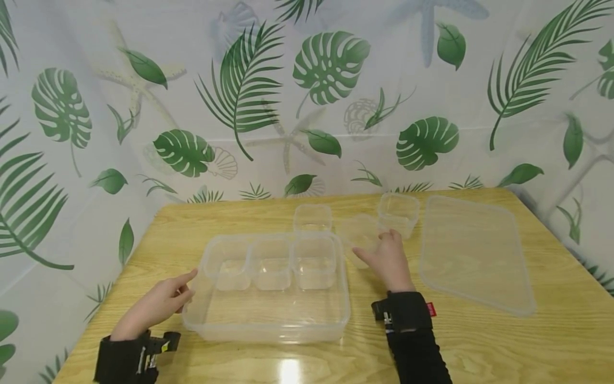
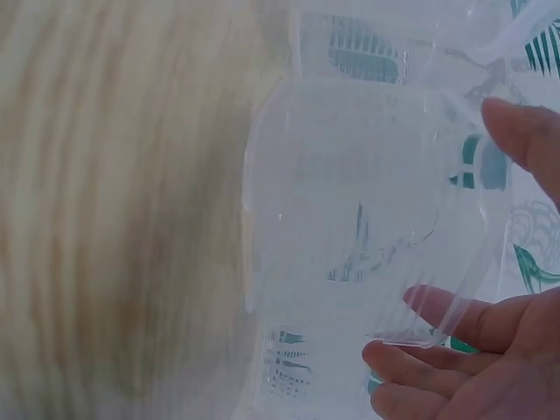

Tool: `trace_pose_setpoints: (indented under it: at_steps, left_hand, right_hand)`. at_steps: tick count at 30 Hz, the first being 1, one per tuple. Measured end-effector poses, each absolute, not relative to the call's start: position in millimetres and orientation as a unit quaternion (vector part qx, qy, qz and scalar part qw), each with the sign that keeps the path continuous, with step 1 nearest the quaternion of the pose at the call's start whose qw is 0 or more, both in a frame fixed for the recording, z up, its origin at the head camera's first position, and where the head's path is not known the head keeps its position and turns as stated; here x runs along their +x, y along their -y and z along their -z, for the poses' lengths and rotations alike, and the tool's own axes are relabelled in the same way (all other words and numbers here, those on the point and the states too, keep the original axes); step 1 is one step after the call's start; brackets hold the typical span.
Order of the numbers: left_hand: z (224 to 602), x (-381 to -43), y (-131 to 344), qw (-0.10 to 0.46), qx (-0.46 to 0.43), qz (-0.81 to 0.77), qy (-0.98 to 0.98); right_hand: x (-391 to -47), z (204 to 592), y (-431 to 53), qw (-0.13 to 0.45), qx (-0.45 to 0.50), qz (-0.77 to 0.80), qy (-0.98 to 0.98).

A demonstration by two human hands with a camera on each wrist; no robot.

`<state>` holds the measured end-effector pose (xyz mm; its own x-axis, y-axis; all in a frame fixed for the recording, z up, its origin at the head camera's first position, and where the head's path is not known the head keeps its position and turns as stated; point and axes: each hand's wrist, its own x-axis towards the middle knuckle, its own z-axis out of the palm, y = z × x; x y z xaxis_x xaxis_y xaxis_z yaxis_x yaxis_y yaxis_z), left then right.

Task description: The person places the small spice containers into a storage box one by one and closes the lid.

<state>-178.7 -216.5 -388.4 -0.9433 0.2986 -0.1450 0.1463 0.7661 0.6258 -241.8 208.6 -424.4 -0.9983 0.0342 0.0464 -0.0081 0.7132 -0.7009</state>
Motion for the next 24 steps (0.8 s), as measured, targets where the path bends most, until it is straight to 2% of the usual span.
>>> trace_pose_setpoints:
  at_steps: [12,24]
  left_hand:
    - [388.3,-178.2,216.3,0.119,0.120,-0.317,-0.933]
    - [388.5,-179.2,216.1,0.119,0.120,-0.316,-0.934]
  right_hand:
    - [-241.9,421.6,-208.9,0.038,-0.007,-0.377,0.925]
    - [-234.1,404.6,-212.3,0.095,-0.007,-0.384,0.918]
